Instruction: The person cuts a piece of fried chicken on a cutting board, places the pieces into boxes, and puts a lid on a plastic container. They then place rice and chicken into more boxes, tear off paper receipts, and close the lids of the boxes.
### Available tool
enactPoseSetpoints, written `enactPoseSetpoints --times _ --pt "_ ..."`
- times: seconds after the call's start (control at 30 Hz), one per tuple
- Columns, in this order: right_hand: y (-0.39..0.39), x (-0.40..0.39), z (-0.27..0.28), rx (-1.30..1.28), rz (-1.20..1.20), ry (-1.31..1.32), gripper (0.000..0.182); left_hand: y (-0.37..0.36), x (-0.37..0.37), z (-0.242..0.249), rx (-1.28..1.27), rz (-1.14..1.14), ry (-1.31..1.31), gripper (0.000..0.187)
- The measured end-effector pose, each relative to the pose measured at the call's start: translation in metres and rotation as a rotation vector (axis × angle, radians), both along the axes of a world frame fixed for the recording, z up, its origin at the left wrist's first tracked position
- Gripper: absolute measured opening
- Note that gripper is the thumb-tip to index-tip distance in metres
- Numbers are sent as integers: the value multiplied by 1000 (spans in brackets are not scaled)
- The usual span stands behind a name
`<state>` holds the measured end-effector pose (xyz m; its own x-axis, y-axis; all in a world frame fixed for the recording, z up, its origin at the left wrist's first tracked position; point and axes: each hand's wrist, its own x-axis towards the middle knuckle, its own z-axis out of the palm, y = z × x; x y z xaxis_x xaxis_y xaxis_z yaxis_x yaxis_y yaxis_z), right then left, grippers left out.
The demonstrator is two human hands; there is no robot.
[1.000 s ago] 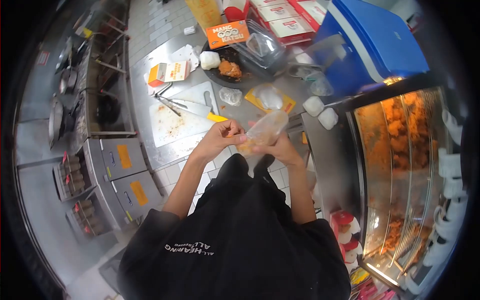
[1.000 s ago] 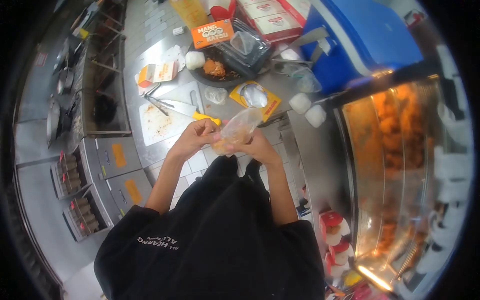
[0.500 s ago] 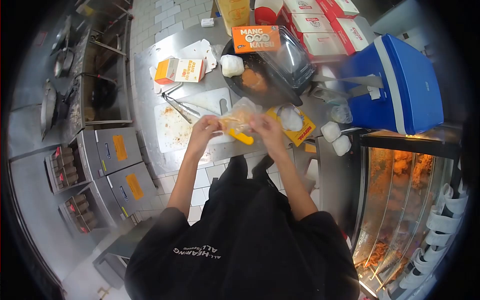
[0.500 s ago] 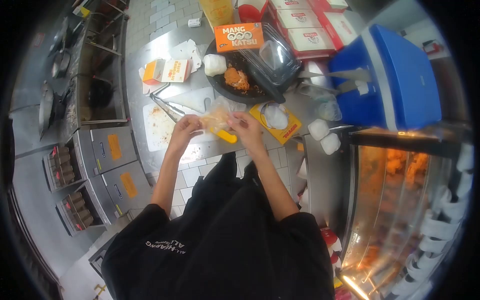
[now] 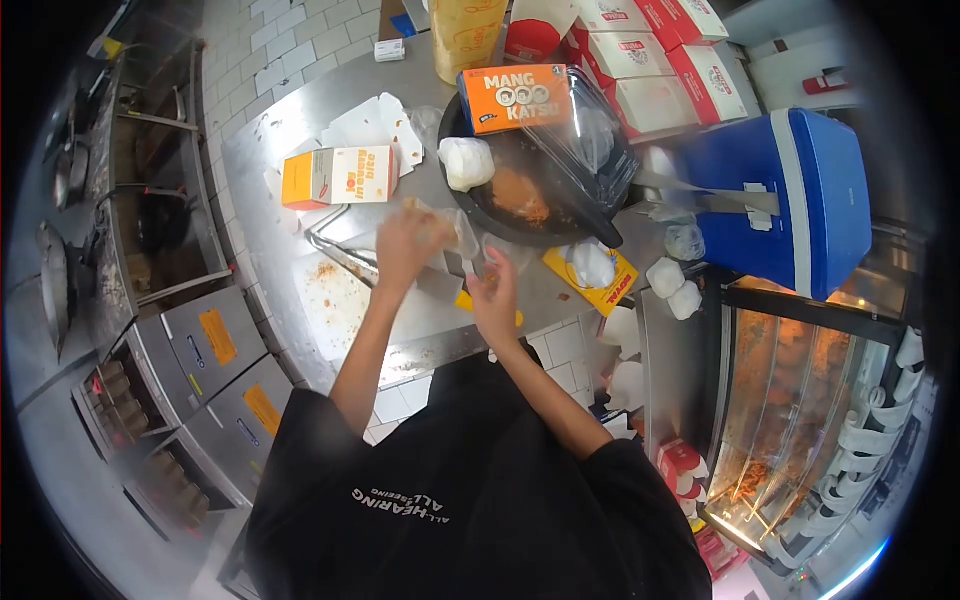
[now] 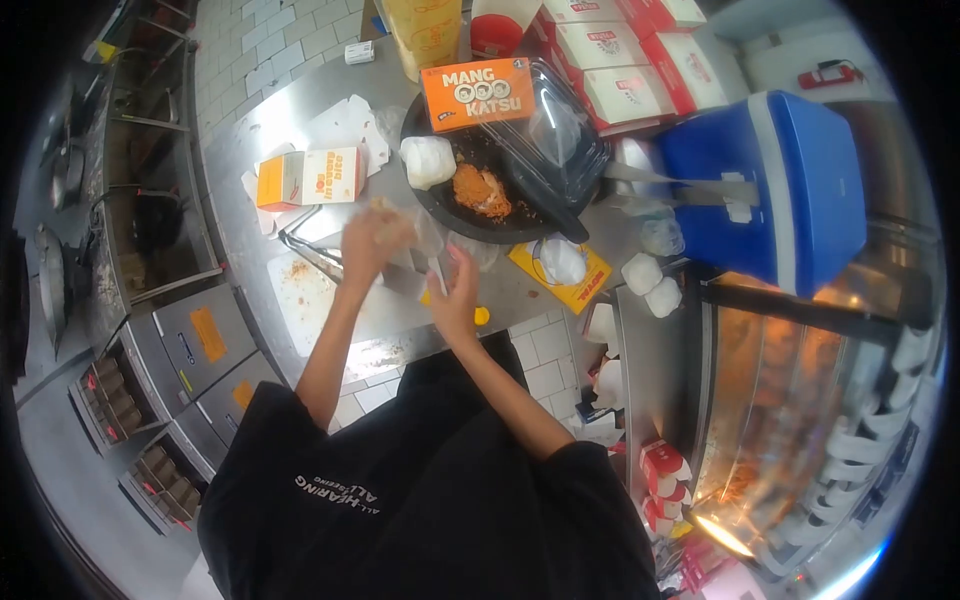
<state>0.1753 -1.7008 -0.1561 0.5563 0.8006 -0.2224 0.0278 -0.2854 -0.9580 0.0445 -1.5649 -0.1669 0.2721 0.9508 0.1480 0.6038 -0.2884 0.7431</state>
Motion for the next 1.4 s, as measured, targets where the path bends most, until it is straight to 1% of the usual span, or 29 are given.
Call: enactPoseSetpoints --times 0.07,0.1,0.17,0.2,0.27,0.3,0.37,0.4,0.47,0.5,0.57,0.6,0.67,0.73,0.8,0.83,0.87,0.9,0.97,1.0,1.07,1.13,1.2,1.27,1.3,1.33,1.4 --pt "-10 12 11 -85 186 -102 37 -18 5 -5 -40 -292 260 26" --pt "-12 15 14 -87 188 -102 37 -17 11 -13 -42 -291 260 26" --pt "-12 16 15 -28 279 -147 31 -2 21 -30 117 -242 17 26" --pt "-11 18 11 -30 277 -144 31 12 24 -40 115 -245 19 26" --pt "-10 19 2 37 383 -449 30 34 29 -58 169 -430 18 31" --pt "-9 16 7 21 380 -443 30 32 25 -50 154 -437 18 31" --pt "2 16 16 -203 369 -825 34 43 20 -32 364 -403 114 25" --pt "5 18 13 -202 363 -826 34 41 16 -33 367 -407 113 25" --pt "7 19 2 -384 247 -829 40 23 3 -30 -76 -227 -60 16" --pt "9 21 -9 -380 241 -824 40 19 2 -25 -70 -231 -55 16" --pt "12 24 -32 -190 293 -732 42 8 5 -18 119 -485 74 14" --pt "14 20 -35 -188 294 -725 42 6 9 -22 117 -486 81 14" --pt "21 16 -42 2 336 -523 42 5 19 -31 208 -595 240 20" --pt "27 13 -46 -4 359 -533 40 10 20 -38 180 -637 291 19" --pt "33 18 -49 -12 385 -550 39 18 14 -27 178 -632 122 18" --pt "38 24 -50 -178 453 -532 38 22 4 -28 185 -631 117 18" --pt "44 30 -50 -342 516 -514 37 28 -12 -34 143 -506 29 19" --pt "47 35 -48 -335 510 -524 37 36 -20 -34 100 -381 -59 21" --pt "41 33 -44 -289 482 -430 36 85 -9 -45 177 -100 99 31" --pt "35 31 -41 -295 476 -424 36 106 14 -5 403 -51 213 37" --pt "23 29 -31 -61 417 -555 35 135 33 3 526 -43 334 40" --pt "7 29 -14 -33 405 -585 35 162 36 -24 333 -124 249 32" --pt "-8 36 3 -12 366 -638 35 150 28 -18 367 -62 123 21" --pt "-27 42 18 -22 344 -534 35 115 12 -30 170 -179 171 11" --pt "-35 45 28 -54 290 -485 34 93 12 -34 104 -302 79 12" --pt "-38 53 31 -67 252 -500 34 74 12 -38 36 -425 -9 13" --pt "-53 64 35 -85 135 -394 26 46 26 -54 -70 -541 43 16"
